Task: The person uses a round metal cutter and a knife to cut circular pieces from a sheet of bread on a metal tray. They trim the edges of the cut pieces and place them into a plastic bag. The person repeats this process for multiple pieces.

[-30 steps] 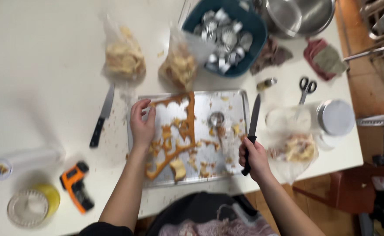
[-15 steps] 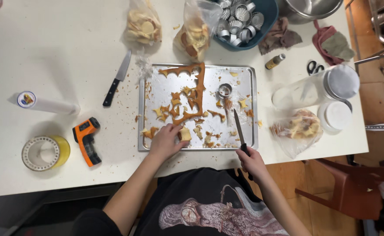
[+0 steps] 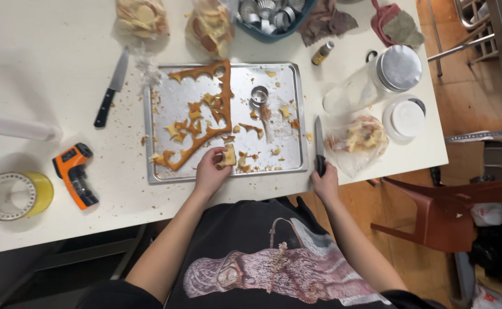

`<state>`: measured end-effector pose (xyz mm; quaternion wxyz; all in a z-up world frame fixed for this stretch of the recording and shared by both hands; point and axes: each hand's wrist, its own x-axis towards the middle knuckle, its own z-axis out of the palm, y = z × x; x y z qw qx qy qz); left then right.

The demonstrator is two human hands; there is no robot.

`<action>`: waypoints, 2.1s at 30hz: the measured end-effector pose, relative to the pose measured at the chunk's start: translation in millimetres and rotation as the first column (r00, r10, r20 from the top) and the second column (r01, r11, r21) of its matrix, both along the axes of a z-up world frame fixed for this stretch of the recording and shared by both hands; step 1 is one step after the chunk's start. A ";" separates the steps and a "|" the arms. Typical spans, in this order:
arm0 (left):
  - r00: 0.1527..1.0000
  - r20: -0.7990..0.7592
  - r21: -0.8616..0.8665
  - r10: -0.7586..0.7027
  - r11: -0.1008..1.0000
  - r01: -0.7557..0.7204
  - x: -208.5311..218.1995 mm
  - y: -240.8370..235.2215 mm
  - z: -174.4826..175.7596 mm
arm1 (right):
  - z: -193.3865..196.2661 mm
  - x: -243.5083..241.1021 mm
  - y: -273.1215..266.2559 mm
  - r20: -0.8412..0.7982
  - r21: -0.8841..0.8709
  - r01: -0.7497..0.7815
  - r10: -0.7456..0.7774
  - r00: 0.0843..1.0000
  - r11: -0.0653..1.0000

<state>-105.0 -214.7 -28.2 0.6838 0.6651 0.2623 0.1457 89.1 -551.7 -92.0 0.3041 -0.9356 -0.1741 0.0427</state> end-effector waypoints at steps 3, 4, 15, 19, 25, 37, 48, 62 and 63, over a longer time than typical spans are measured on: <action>0.995 -0.095 -0.496 0.021 0.866 -0.066 8.9 -11.5 0.1 | 2.7 21.3 2.7 -0.031 0.018 0.018 -0.017 0.999 1.000; 0.987 -0.161 -0.607 0.010 0.787 -0.107 9.4 -12.6 2.1 | 8.7 26.3 7.4 0.007 0.043 -0.028 0.028 1.000 0.999; 0.974 -0.159 -0.598 0.164 0.768 -0.227 21.4 -18.2 -10.7 | 115.8 -7.5 24.4 0.107 0.108 -0.298 0.287 0.952 0.949; 0.976 -0.098 -0.528 0.194 0.821 -0.217 17.6 -21.3 -18.1 | 118.0 -4.4 37.5 -0.085 0.217 -0.276 0.300 0.950 0.936; 0.982 -0.156 -0.212 0.108 0.967 -0.140 16.6 -20.4 10.5 | 109.2 19.3 44.1 -0.256 0.210 -0.165 0.217 0.942 0.964; 0.888 -0.331 0.729 -0.319 0.511 0.455 76.1 -51.8 34.2 | 102.8 8.8 -21.6 -0.049 0.343 -0.008 0.027 0.998 0.939; 0.935 -0.309 0.788 -0.173 0.504 0.353 54.5 -37.1 12.3 | 117.2 53.1 -24.9 -0.178 0.466 0.098 -0.016 0.984 0.879; 0.973 -0.185 0.753 -0.137 0.616 0.230 52.1 -32.0 25.9 | 111.5 54.9 26.1 -0.399 0.221 -0.080 0.165 0.902 0.972; 0.971 -0.197 0.772 -0.136 0.588 0.239 51.9 -32.7 22.7 | 112.2 60.0 24.4 -0.385 0.241 -0.091 0.181 0.905 0.966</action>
